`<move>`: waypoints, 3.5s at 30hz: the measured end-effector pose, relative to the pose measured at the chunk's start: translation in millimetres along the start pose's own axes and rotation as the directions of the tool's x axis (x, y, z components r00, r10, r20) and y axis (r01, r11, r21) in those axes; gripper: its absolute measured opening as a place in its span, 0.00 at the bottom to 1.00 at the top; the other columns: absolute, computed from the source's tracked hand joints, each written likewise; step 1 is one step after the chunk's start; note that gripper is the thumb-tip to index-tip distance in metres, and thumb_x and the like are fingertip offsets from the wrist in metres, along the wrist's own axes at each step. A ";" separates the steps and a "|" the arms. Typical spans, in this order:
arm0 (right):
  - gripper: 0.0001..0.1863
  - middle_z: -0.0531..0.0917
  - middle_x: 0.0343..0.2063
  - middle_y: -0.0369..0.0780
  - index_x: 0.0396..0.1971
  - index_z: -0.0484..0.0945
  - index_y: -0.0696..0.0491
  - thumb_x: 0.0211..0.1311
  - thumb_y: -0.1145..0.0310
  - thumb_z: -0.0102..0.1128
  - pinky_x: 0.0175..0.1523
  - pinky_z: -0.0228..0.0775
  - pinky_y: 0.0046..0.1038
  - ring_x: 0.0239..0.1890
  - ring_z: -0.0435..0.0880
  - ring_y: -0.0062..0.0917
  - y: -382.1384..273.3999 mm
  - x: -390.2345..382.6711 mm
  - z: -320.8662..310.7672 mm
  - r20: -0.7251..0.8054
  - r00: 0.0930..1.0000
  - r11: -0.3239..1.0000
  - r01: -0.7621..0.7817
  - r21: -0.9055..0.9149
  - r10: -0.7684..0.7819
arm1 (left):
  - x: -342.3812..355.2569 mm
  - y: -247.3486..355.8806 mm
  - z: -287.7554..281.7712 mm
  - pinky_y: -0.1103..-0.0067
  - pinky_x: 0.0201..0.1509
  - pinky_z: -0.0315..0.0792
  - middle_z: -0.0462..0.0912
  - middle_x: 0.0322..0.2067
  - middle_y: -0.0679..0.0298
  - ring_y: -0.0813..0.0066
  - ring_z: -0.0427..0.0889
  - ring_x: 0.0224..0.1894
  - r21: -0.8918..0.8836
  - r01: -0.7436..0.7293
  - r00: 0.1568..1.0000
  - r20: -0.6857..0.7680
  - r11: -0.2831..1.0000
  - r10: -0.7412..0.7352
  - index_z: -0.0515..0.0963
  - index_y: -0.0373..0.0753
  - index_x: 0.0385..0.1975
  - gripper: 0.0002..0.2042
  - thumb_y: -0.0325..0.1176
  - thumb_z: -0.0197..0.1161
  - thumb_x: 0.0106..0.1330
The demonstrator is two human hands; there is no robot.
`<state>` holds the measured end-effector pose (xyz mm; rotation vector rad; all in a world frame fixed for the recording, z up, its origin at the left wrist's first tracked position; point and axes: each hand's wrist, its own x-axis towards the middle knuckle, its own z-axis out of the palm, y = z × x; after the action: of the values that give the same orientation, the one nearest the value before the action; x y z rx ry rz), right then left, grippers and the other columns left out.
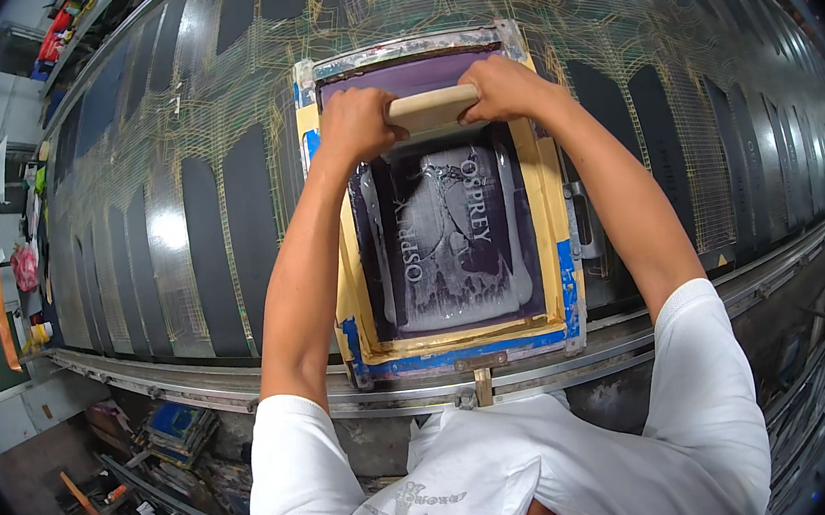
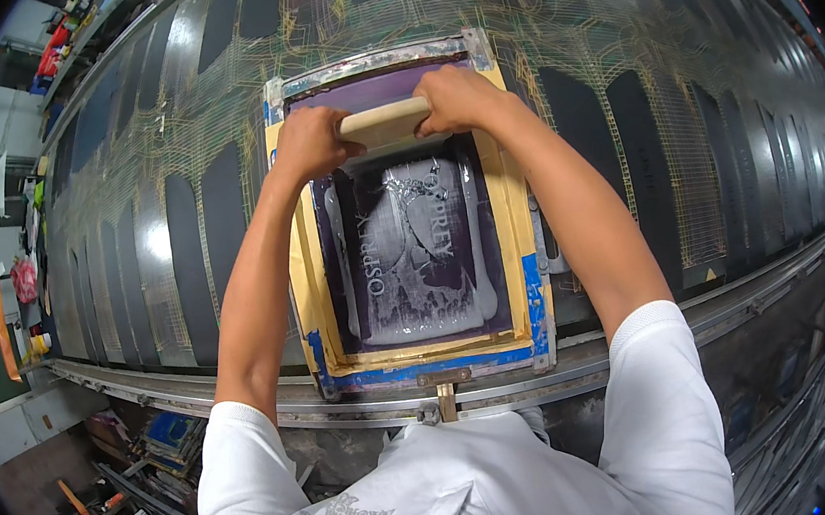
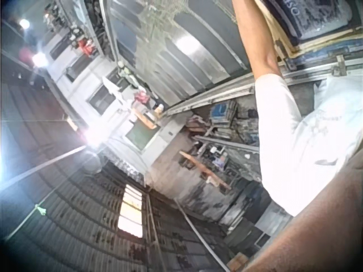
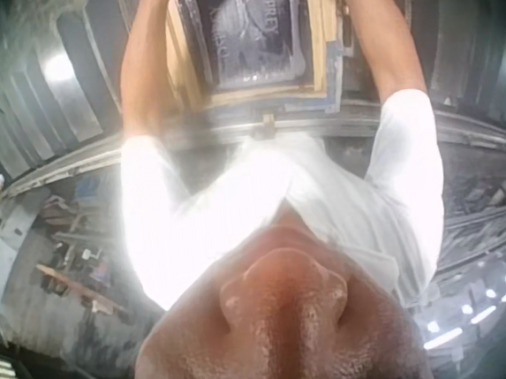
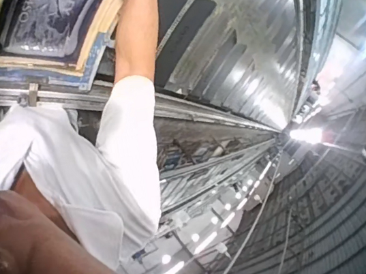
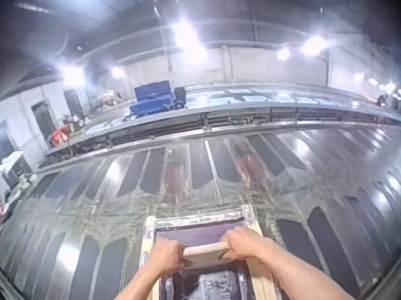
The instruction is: The person performs screen printing by repeatedly pulling a squeegee across a purple Osprey-branded screen to transfer ink onto a fabric item below. The action is continuous and repetitive throughout the clip.
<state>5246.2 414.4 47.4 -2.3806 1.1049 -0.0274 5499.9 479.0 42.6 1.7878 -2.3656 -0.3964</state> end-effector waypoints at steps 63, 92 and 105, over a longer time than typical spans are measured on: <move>0.15 0.88 0.32 0.47 0.40 0.84 0.54 0.67 0.57 0.65 0.43 0.75 0.36 0.37 0.88 0.42 -278.4 15.1 229.3 -0.439 0.526 0.663 -0.380 0.645 0.728 | -477.2 -195.7 -29.5 0.69 0.43 0.67 0.87 0.44 0.69 0.68 0.80 0.35 -0.032 -0.060 0.977 -0.207 0.998 0.052 0.82 0.42 0.43 0.25 0.25 0.73 0.37; 0.15 0.85 0.25 0.49 0.33 0.87 0.55 0.45 0.65 0.77 0.40 0.77 0.42 0.32 0.86 0.48 -341.4 117.4 177.2 -0.042 0.999 0.998 0.008 0.062 -0.005 | -264.9 -287.1 -67.1 0.63 0.41 0.80 0.88 0.28 0.57 0.53 0.87 0.34 -0.065 0.016 1.000 0.008 0.998 -0.016 0.89 0.46 0.36 0.16 0.40 0.80 0.46; 0.12 0.84 0.20 0.44 0.26 0.84 0.52 0.48 0.60 0.77 0.38 0.76 0.43 0.28 0.86 0.43 -362.6 101.6 167.2 -0.108 0.987 0.991 0.107 -0.076 -0.115 | -288.1 -285.2 -75.6 0.65 0.42 0.72 0.85 0.23 0.59 0.56 0.85 0.29 -0.102 -0.082 0.990 -0.126 0.991 0.069 0.88 0.46 0.30 0.10 0.35 0.78 0.47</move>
<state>5608.8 610.0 48.2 -2.5281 1.0381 -0.1659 5863.3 673.8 41.1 1.6219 -2.2756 -0.3843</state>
